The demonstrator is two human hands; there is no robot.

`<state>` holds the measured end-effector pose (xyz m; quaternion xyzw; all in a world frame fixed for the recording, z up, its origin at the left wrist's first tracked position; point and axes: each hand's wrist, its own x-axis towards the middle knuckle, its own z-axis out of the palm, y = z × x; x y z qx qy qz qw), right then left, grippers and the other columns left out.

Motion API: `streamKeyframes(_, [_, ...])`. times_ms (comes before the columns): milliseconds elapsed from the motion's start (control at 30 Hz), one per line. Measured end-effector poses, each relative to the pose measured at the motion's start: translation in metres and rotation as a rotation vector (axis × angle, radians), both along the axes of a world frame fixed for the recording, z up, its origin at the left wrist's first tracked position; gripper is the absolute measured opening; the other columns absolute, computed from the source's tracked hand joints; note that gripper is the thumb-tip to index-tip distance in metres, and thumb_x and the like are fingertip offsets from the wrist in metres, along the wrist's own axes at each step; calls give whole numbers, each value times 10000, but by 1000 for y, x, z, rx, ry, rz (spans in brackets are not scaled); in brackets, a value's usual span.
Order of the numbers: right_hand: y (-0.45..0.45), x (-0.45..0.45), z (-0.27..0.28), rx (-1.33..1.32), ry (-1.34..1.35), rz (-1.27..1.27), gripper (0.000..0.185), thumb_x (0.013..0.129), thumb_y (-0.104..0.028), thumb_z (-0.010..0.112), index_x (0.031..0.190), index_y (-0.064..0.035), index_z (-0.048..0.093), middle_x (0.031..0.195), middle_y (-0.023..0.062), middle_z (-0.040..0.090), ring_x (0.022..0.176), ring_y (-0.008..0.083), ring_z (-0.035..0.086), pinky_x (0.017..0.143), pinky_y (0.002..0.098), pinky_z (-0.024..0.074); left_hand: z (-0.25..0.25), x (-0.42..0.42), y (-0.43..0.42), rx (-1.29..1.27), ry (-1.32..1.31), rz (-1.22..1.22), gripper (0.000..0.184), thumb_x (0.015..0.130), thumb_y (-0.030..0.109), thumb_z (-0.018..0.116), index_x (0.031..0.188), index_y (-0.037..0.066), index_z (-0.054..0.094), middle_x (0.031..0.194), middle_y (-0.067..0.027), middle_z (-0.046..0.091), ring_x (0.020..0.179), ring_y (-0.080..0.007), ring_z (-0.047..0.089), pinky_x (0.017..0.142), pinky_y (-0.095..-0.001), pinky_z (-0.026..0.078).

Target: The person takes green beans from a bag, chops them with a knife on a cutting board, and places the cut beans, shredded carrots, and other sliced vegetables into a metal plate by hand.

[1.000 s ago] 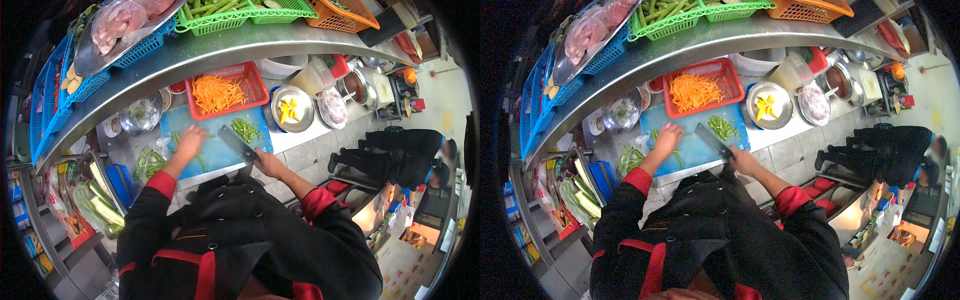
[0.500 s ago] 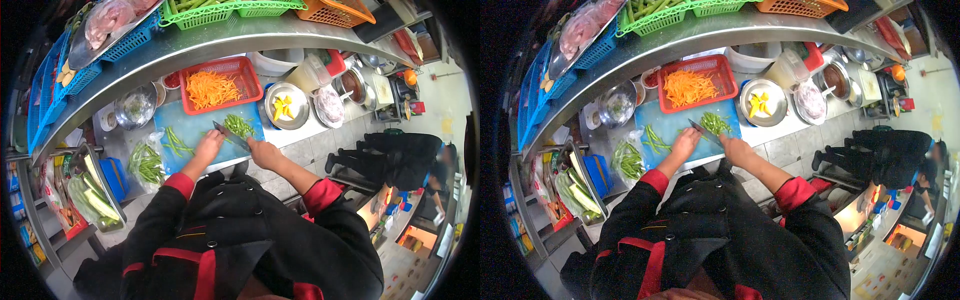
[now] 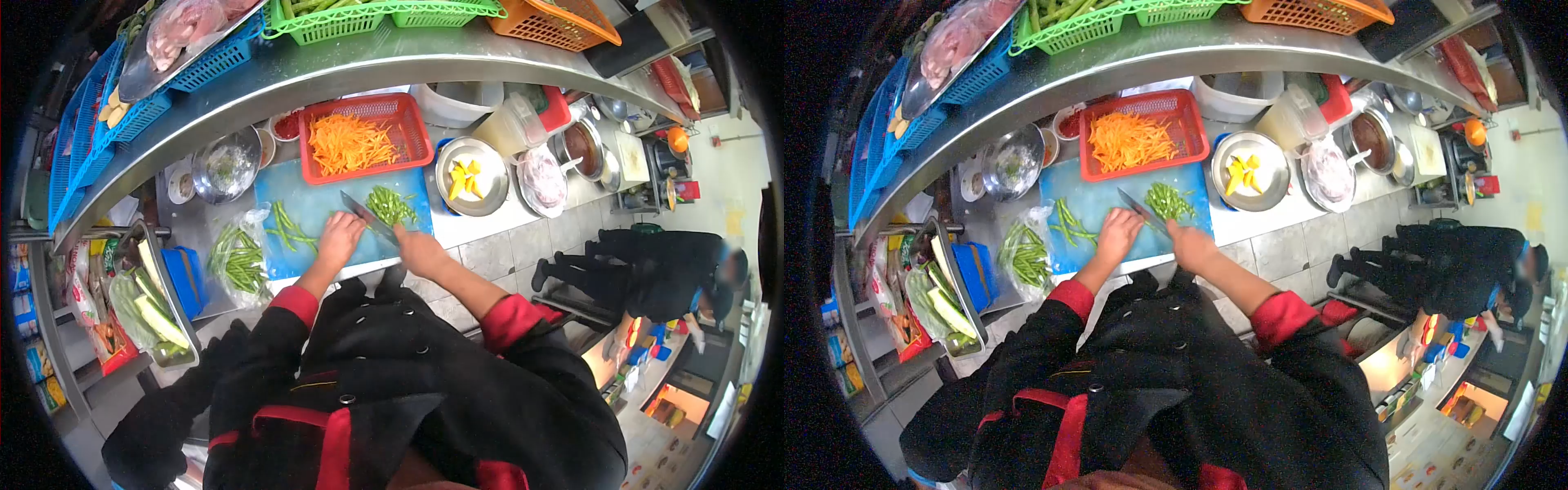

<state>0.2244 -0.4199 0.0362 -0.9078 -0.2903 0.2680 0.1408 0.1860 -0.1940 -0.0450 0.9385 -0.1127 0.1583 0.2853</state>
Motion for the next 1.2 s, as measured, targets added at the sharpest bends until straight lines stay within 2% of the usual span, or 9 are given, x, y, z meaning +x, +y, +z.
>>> streamKeyframes(33, [0,4,13,-49,30,3,322,883,-67,533,1195,-17,473,897,263,703,828,438,703,727,518,571,-3,1,2,4,-2,2,151,803,139,745,945,94,723,941,-50,646,944,-270,596,834,-411,489])
streamKeyframes(200, [19,-2,-46,91,-72,-65,275,903,-79,502,1171,-20,474,846,262,694,791,450,697,702,539,563,-7,2,9,-38,-49,-26,137,789,98,732,923,73,713,939,-62,634,938,-283,596,847,-410,509])
streamKeyframes(300, [22,8,-24,43,-60,-47,304,903,-90,504,1196,-14,475,817,266,689,774,467,690,686,556,554,-4,0,28,3,-11,85,122,801,85,714,921,68,713,940,-75,632,937,-290,594,852,-411,508])
streamKeyframes(667, [7,17,-10,32,0,49,303,916,-89,479,1214,-36,500,880,258,705,802,445,705,719,540,567,-1,-2,14,-4,50,2,118,834,95,685,945,65,711,940,-72,629,953,-284,591,841,-383,522])
streamKeyframes(767, [2,-5,-59,119,-73,-39,262,924,-101,476,1178,-40,499,873,260,703,800,445,707,709,536,570,-2,-2,9,-46,31,14,161,811,92,739,969,67,718,966,-89,646,956,-300,617,841,-398,538])
streamKeyframes(833, [13,5,-50,74,-45,-23,289,929,-111,482,1206,-29,490,886,254,706,809,443,709,709,538,570,2,-4,9,-114,178,222,125,841,128,706,954,74,709,948,-84,635,953,-301,614,848,-407,528])
streamKeyframes(1000, [14,12,-5,17,-44,63,272,941,-100,456,1205,-43,490,860,261,703,789,442,708,682,536,571,-3,0,18,-40,99,106,146,832,132,734,947,45,708,976,-103,671,950,-314,638,858,-415,534])
streamKeyframes(1167, [30,15,-19,33,-25,7,267,937,-85,465,1197,-30,486,896,267,702,815,440,707,684,535,571,-12,6,22,-7,50,42,140,839,139,722,938,43,707,982,-101,677,955,-308,639,860,-412,530])
streamKeyframes(1200, [34,19,-1,3,9,25,269,934,-86,467,1196,-30,487,892,268,700,812,440,706,684,537,569,-9,3,23,-26,46,26,131,835,128,721,935,43,707,976,-98,678,956,-305,637,861,-410,529])
